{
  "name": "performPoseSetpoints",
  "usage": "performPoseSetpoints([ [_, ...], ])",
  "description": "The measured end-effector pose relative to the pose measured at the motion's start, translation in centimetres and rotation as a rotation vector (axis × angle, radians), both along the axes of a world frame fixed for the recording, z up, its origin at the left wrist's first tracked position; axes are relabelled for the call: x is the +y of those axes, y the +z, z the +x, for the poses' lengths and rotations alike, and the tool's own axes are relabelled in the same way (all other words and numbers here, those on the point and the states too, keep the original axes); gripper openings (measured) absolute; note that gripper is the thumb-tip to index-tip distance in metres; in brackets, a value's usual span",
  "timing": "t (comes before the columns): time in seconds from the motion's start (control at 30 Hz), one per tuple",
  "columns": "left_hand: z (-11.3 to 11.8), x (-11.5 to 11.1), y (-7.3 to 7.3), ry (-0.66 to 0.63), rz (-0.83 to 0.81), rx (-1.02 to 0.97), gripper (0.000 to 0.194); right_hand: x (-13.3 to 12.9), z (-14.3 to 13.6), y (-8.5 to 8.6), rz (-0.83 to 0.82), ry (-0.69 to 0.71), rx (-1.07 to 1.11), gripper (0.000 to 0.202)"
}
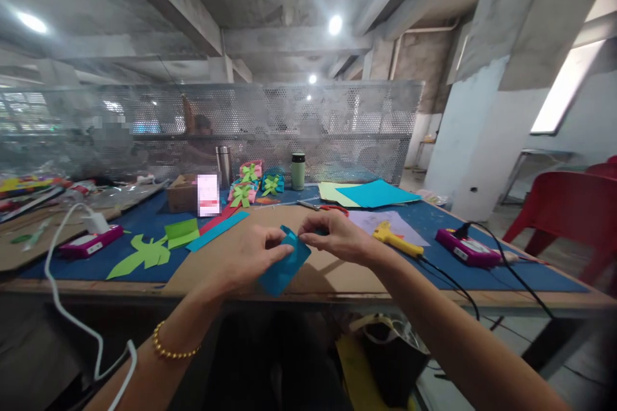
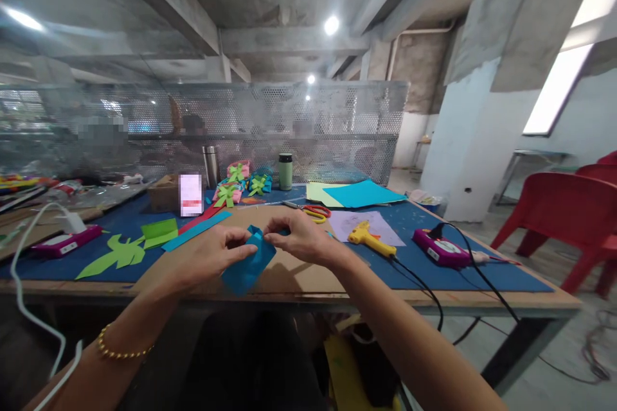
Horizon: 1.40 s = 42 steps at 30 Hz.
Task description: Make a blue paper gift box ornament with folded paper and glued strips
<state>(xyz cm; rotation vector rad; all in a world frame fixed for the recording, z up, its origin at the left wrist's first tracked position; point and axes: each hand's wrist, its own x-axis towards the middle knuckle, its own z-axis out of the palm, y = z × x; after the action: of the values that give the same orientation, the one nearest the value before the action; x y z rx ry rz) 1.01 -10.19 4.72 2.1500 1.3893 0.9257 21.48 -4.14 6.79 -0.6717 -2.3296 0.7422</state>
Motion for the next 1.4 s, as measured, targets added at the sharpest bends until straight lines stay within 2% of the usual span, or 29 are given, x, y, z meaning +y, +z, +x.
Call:
performPoseSetpoints([
  [0.27, -0.1, -2.0, 0.6, -0.004, -0.012, 0.048, 0.022, -1.2, -0.4, 1.0, 0.076, 0.029, -0.098, 0.011],
  [0.4, -0.5, -2.1, 0.4, -0.030, -0.018, 0.089, 0.022, -1.4, -0.8, 1.2, 0.069, 0.044, -0.116, 0.008],
  [0.93, -0.7, -2.0, -0.3, -0.096, -0.073, 0.038, 0.023, -1.4, -0.9, 0.8, 0.115, 0.081, -0.136, 0.008],
  [1.4, -0.3, -2.3, -0.2, -0.057, -0.096, 0.020, 0.026, -0.8, -0.7, 0.2, 0.110, 0.101, -0.142, 0.009],
])
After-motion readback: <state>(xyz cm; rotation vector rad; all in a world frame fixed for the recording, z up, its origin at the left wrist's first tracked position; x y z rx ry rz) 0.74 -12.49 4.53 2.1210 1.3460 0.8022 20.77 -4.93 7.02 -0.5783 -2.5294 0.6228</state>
